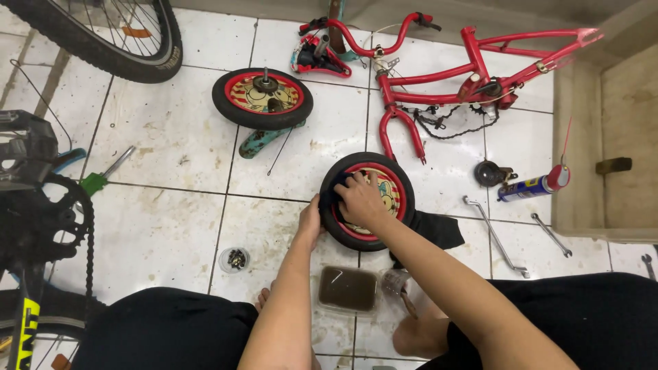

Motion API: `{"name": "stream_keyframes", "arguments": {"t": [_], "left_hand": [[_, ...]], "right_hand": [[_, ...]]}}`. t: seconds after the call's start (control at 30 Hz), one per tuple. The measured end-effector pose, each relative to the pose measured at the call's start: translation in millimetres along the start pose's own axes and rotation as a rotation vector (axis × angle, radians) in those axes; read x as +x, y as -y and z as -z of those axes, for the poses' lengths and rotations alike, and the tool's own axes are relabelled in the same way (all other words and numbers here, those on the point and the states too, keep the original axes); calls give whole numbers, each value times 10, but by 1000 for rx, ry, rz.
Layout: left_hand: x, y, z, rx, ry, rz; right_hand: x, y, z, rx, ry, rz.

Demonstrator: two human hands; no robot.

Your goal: The person sits on the floor and cleans a red children's bicycle using a black cloth. They wipe the handlebars and brake levers, then remove the front wheel to clean the hub and spokes. The person also uses a clear plastic bottle to pour liquid onto the wheel hub during the cleaning process.

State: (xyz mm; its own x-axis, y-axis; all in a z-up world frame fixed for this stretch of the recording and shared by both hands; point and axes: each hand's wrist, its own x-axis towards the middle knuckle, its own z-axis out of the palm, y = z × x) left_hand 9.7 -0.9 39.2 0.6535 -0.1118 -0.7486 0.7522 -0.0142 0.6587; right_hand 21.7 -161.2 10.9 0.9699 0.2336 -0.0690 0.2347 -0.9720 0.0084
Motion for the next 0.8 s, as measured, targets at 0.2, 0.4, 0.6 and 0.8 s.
{"name": "stream_keyframes", "arguments": {"t": [0.2,0.4,0.6,0.8], "left_hand": [[418,238,56,-129,-145,-62],[542,266,56,-32,-204,-131],[185,101,-97,70,-228,-201],[158,111,-225,25,-327,-247]], "right_hand": [[0,59,-207,161,-3,201],[103,-271,-108,152,-174,-89],[-111,-1058,-429,262,150,-409],[-410,-1002,-233,435,298,-467]]}}
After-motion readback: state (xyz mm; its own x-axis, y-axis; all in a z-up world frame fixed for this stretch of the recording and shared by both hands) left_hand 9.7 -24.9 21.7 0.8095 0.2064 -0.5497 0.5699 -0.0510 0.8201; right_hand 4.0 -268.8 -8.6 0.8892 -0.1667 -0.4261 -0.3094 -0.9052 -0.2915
